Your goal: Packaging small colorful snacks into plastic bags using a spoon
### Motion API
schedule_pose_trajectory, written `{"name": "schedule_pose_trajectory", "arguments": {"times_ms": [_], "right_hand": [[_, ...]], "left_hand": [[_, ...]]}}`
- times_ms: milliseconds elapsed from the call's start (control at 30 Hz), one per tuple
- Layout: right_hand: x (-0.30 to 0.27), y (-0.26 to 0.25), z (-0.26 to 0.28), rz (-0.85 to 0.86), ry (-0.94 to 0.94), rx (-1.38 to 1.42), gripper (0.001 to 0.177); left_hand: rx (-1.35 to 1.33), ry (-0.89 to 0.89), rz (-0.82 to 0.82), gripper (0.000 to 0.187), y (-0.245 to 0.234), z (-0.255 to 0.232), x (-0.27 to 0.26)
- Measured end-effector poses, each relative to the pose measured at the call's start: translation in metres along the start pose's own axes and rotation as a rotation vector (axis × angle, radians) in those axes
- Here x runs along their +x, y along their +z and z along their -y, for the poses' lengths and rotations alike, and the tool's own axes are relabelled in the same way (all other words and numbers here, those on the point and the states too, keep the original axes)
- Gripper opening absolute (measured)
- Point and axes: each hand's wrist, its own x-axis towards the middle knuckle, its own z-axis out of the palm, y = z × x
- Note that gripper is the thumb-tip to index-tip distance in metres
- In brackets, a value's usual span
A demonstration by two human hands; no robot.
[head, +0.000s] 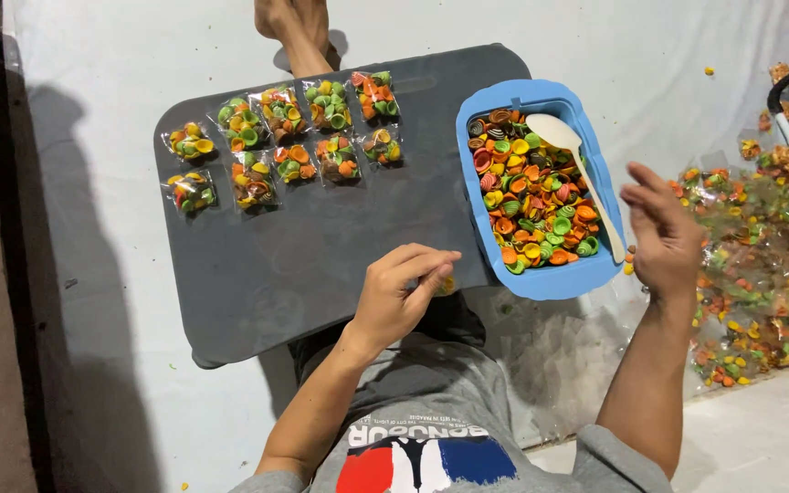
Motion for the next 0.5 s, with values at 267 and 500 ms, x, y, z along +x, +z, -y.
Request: {"name": "schedule_pose_trajectory", "arguments": {"times_ms": [267, 500], "right_hand": [[-0.073, 0.004, 0.055, -0.269, -0.377, 0.276, 0.018], [-0.075, 0.112, 0.128, 0.635, -0.124, 0.399, 0.024]], "left_hand": [[0.002, 0.019, -0.048, 0.016, -0.001, 0.001, -0.003], [0.158, 0.125, -0.158, 0.018, -0.021, 0.001, -0.013]]}}
